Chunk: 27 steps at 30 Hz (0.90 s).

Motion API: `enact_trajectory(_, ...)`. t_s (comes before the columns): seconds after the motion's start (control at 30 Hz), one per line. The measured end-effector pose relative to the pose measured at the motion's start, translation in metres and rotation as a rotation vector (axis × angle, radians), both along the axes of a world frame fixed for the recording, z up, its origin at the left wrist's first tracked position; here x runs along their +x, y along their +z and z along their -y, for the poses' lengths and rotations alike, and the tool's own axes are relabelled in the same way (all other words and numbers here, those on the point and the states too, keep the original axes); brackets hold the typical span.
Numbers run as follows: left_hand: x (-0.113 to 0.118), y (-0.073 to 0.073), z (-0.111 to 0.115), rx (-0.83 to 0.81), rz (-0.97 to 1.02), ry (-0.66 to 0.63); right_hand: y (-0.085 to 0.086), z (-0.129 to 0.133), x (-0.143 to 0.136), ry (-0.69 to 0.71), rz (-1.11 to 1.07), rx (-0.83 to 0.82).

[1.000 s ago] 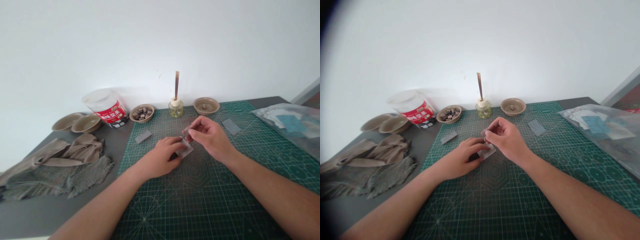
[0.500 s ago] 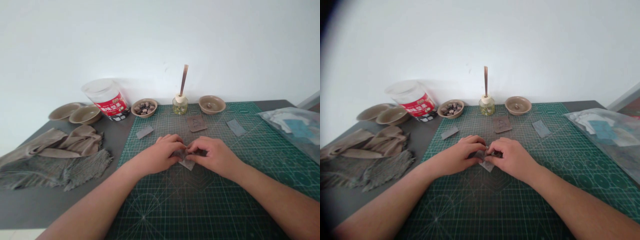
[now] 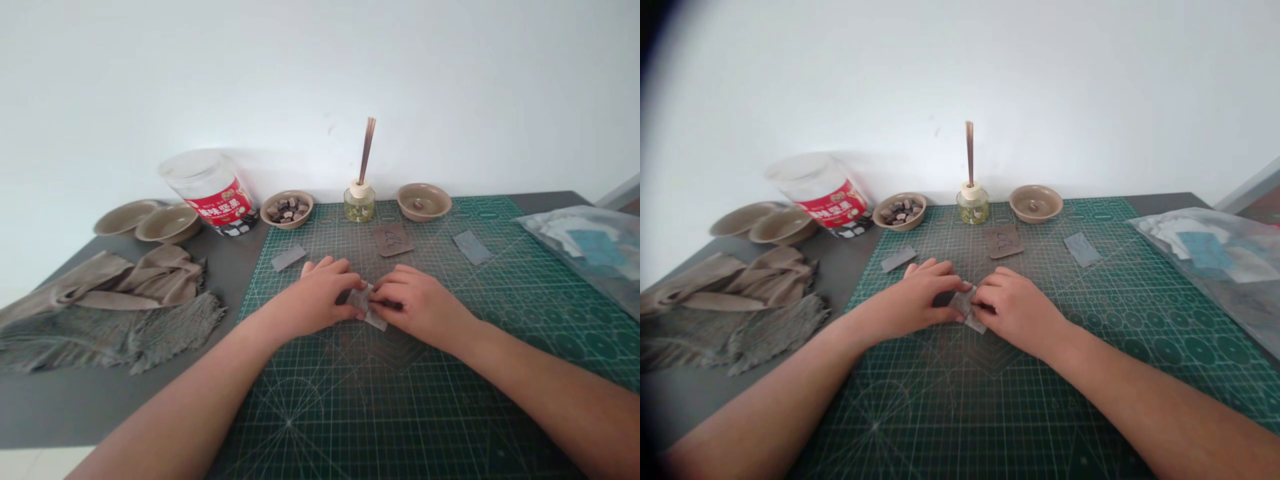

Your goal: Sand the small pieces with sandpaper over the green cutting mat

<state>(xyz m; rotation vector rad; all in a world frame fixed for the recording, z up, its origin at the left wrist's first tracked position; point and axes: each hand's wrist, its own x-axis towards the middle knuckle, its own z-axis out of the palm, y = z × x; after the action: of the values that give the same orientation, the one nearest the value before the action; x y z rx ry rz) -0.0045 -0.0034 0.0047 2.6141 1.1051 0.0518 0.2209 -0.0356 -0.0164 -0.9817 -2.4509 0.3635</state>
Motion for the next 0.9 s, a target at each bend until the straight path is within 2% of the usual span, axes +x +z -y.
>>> enact_trajectory(0.1,-0.0002,0.0015,-0.0002,-0.034,-0.008,0.025,0.0,-0.0022,0.0015,0.042,0.01,-0.01)
enact_trajectory(0.27,0.0006,0.0018,-0.0015,-0.06,-0.011,0.042,0.0011,-0.0053,0.0038,0.019,-0.002,-0.015)
enact_trajectory(0.37,0.0002,0.001,-0.0022,-0.072,0.009,0.043,0.0018,-0.0051,0.0035,0.081,0.0,-0.038)
enact_trajectory(0.5,-0.0009,0.0008,-0.0028,-0.073,0.013,0.033,0.0022,-0.0053,0.004,0.049,-0.001,-0.019)
enact_trajectory(0.63,-0.0004,0.0016,-0.0032,-0.089,-0.002,0.053,0.0028,-0.0066,0.0045,0.103,0.01,-0.025)
enact_trajectory(0.77,0.0009,0.0025,-0.0031,-0.105,-0.015,0.058,0.0024,-0.0083,0.0054,0.07,0.001,-0.01)
enact_trajectory(0.9,0.0014,0.0048,-0.0026,-0.119,-0.017,0.067,0.0028,-0.008,0.0095,0.126,0.005,-0.036)
